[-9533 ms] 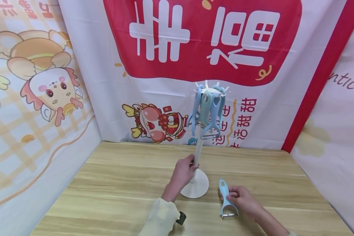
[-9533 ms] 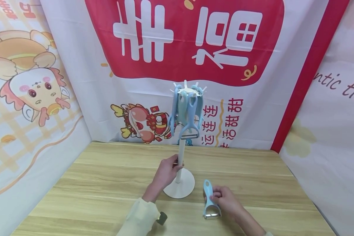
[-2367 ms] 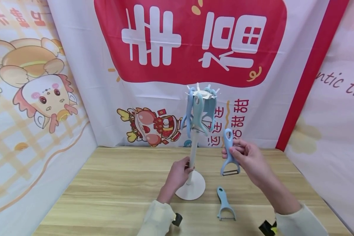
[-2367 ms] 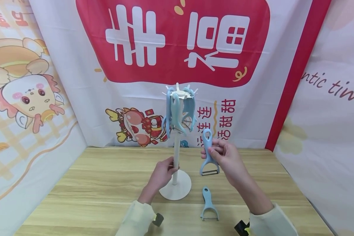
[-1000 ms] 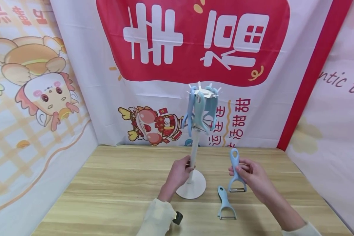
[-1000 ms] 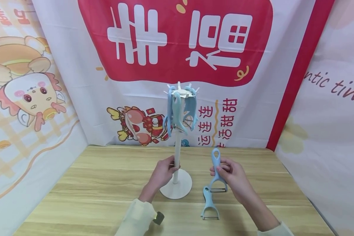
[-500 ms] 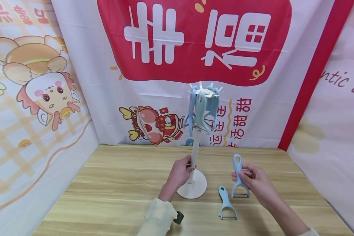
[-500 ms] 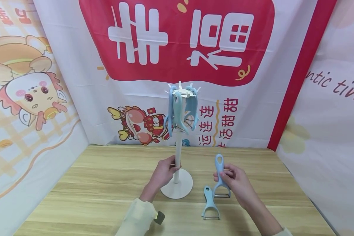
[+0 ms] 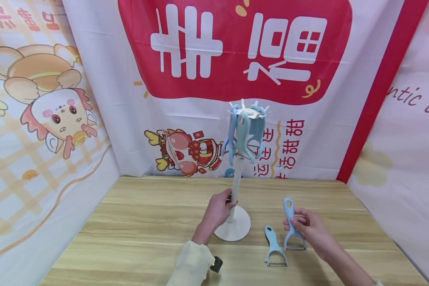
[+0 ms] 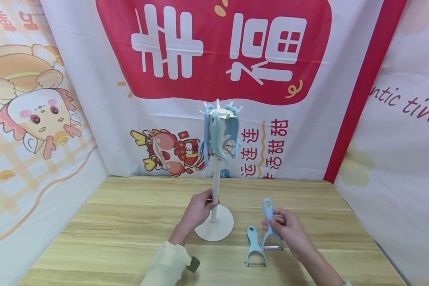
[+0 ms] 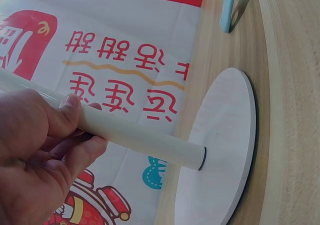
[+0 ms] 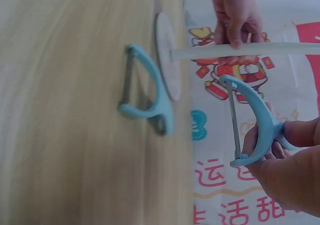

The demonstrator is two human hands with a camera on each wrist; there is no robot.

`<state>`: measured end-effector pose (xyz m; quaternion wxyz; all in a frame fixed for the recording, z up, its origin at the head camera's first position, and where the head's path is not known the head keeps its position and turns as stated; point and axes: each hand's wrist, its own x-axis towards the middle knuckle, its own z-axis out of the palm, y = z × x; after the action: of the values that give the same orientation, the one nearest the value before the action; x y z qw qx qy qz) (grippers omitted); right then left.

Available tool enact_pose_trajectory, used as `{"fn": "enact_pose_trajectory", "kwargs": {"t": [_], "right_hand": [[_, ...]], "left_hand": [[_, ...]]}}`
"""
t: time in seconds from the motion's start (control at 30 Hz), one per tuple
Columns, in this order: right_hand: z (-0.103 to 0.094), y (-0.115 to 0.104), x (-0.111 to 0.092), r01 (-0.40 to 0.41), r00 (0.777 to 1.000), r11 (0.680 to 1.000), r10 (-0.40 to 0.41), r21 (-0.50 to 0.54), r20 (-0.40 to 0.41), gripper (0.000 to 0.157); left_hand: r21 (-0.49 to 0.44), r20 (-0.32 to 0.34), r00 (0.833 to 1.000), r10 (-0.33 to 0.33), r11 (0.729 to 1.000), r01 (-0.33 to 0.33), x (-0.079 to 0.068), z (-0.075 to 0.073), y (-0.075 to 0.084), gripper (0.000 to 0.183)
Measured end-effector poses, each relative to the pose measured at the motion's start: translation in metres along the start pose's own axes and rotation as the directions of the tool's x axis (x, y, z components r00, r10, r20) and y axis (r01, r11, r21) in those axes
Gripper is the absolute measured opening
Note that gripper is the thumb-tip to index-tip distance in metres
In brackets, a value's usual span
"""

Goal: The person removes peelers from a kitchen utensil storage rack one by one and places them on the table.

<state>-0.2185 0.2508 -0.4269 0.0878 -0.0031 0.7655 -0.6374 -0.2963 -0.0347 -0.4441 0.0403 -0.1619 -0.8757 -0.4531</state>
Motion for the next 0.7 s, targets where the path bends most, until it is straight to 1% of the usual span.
{"fn": "enact_pose_trajectory", "kwargs": {"t": [0.07, 0.17, 0.37, 0.5, 0.7], "right_hand": [[0.000, 0.005, 0.000, -0.002, 1.000, 1.000, 0.002, -0.015, -0.001, 0.037], [0.000, 0.013, 0.001, 0.002, 1.000, 0.998, -0.003, -0.067, -0.005, 0.037], [0.001, 0.023, 0.002, -0.052, 0.998, 0.984, 0.045, -0.173, -0.045, 0.041], [0.002, 0.028, 0.006, -0.083, 0.995, 0.973, 0.071, -0.213, -0.063, 0.045], [0.002, 0.041, 0.011, -0.112, 0.991, 0.966, 0.093, -0.231, -0.092, 0.049]], "left_hand": [[0.000, 0.000, 1.000, -0.003, 1.000, 0.003, 0.000, 0.000, 0.000, 0.019], [0.002, 0.000, 1.000, -0.006, 1.000, 0.006, 0.000, 0.001, -0.001, 0.018], [0.003, 0.003, 1.000, -0.008, 1.000, 0.008, 0.000, 0.001, -0.002, 0.021], [0.002, 0.006, 1.000, -0.007, 1.000, 0.007, 0.000, 0.001, -0.002, 0.023], [0.005, 0.003, 1.000, -0.008, 1.000, 0.008, 0.000, 0.000, -0.002, 0.021]]}}
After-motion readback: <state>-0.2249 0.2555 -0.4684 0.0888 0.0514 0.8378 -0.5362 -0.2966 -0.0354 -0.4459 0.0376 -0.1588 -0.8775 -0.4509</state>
